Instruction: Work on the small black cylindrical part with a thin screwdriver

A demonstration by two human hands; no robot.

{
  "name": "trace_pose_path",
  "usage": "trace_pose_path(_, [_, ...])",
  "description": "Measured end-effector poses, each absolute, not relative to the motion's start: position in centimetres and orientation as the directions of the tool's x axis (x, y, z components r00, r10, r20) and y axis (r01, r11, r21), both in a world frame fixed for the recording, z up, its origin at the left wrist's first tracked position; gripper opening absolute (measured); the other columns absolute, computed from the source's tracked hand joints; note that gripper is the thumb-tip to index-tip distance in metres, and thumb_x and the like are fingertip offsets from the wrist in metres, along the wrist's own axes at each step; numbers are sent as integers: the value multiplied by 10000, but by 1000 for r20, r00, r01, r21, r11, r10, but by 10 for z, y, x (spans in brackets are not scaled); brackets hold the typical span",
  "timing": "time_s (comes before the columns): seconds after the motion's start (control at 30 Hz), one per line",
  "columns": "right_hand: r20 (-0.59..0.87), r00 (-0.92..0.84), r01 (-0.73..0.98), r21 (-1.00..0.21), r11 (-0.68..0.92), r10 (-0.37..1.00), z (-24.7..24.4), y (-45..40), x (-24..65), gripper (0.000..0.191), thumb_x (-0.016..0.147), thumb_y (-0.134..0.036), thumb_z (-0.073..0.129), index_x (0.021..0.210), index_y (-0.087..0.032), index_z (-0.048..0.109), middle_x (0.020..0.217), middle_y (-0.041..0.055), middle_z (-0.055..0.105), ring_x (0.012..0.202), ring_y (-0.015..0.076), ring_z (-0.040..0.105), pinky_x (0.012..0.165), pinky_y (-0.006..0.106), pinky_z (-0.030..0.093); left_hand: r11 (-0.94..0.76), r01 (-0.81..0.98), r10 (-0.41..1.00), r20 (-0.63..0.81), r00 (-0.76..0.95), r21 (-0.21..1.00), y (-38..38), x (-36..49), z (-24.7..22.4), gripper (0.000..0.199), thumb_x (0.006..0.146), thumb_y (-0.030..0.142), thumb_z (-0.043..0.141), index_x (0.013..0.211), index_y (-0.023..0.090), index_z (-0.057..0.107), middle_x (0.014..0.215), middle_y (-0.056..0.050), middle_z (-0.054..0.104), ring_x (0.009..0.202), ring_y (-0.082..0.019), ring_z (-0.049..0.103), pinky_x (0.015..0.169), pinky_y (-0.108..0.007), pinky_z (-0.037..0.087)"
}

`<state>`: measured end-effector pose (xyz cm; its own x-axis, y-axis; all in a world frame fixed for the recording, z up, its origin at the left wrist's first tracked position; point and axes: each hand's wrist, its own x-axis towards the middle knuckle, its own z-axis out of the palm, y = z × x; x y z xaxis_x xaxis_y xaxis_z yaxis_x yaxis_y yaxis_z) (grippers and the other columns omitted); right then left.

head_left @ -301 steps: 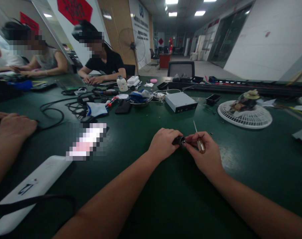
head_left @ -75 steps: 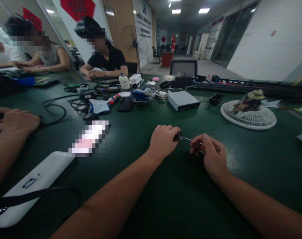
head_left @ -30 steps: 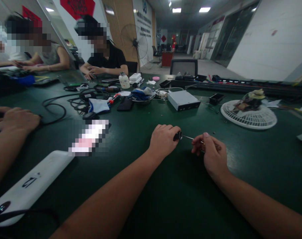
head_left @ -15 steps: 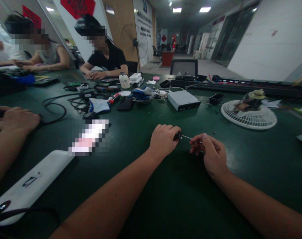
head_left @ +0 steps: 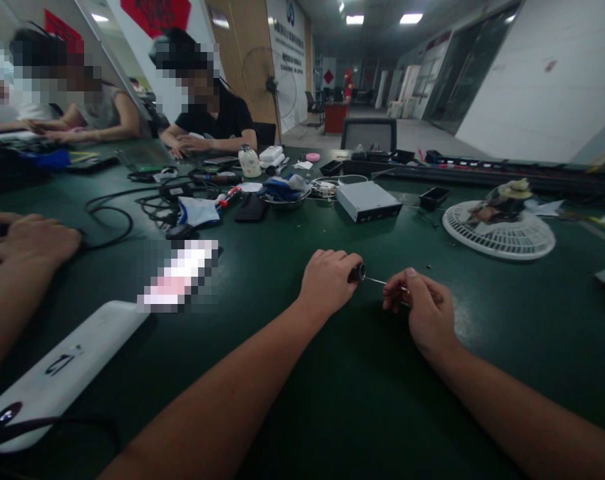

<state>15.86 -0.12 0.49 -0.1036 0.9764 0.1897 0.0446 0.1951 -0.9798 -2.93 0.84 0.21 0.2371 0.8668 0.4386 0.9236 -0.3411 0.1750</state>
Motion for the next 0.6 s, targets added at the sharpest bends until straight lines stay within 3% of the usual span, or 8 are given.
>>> trace_pose_path(0.6, [162, -39, 65, -984, 164, 986, 3, 1, 157, 396, 969, -492, 574, 772, -175, 706, 684, 35, 663, 534, 141, 619, 472, 273, 421, -340, 925, 862, 449, 234, 171, 9, -29, 1, 143, 933, 255, 634, 1063, 238, 691, 964, -27, 733, 904, -227, 639, 812, -391, 439])
